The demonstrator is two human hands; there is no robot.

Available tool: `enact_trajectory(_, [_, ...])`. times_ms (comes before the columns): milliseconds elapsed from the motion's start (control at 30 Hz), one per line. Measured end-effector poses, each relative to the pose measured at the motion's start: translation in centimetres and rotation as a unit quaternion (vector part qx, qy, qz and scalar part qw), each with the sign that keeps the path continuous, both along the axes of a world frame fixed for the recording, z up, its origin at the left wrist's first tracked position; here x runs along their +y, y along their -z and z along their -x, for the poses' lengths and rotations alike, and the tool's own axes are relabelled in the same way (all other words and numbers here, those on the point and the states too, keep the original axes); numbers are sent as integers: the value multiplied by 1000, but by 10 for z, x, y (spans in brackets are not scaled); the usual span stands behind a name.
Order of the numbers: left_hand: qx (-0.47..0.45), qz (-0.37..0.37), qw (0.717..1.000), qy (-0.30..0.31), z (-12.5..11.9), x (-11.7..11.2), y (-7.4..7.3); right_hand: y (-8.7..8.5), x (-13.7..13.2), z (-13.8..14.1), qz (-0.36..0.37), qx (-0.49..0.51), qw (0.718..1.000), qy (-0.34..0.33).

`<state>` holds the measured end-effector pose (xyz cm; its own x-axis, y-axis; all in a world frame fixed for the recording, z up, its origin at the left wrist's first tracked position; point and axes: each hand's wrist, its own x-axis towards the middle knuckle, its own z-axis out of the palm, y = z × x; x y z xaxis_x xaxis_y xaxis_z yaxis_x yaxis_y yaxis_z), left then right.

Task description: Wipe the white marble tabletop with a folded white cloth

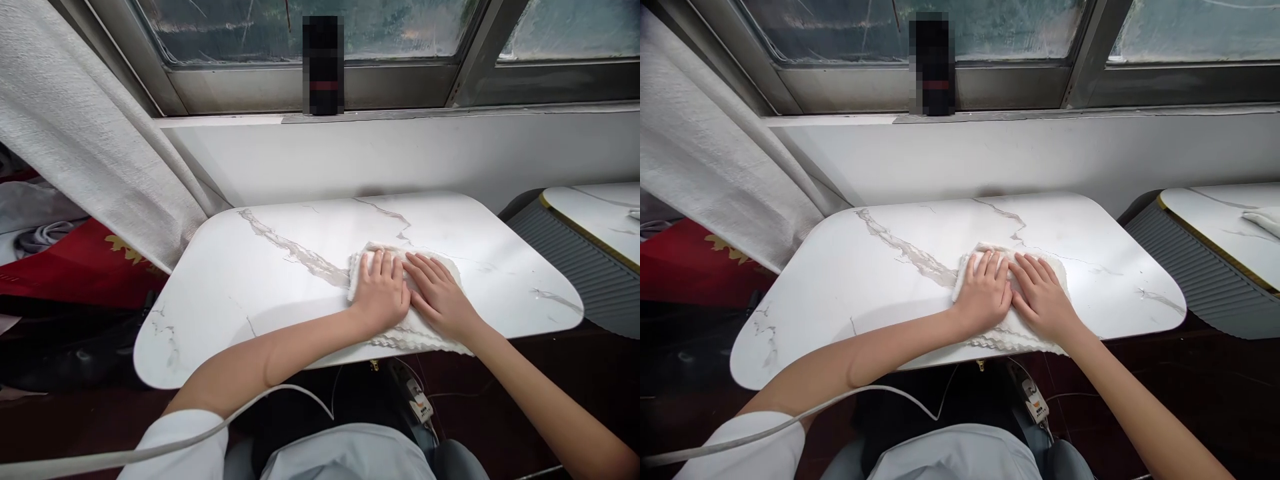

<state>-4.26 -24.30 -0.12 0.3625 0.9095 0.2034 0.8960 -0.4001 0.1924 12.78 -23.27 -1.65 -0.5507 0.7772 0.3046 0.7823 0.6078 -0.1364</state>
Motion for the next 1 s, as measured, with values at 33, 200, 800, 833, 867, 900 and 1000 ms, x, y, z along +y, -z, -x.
enact_trajectory(33, [-1, -2, 1000, -4, 1, 6, 0, -1, 7, 2, 3, 0, 1000, -1])
enact_trajectory(200, [-15, 1, 999, -44, 8, 48, 1, -4, 59, 12, 13, 7, 1000, -20])
enact_trajectory(800, [-63, -23, 994, -84, 18, 185, 1, 0, 207, 32, 10, 9, 1000, 6])
enact_trajectory(833, [-65, -24, 994, -84, 18, 190, 1, -1, 212, 33, 12, 6, 1000, 9])
enact_trajectory(867, [-66, -26, 994, -83, 18, 194, 2, -1, 216, 33, 14, 5, 1000, 11])
enact_trajectory(900, [-66, -28, 994, -84, 18, 198, 2, -1, 219, 33, 14, 5, 1000, 11])
enact_trajectory(1000, [-60, -29, 995, -80, 17, 208, 2, -1, 227, 32, 8, 19, 1000, 13])
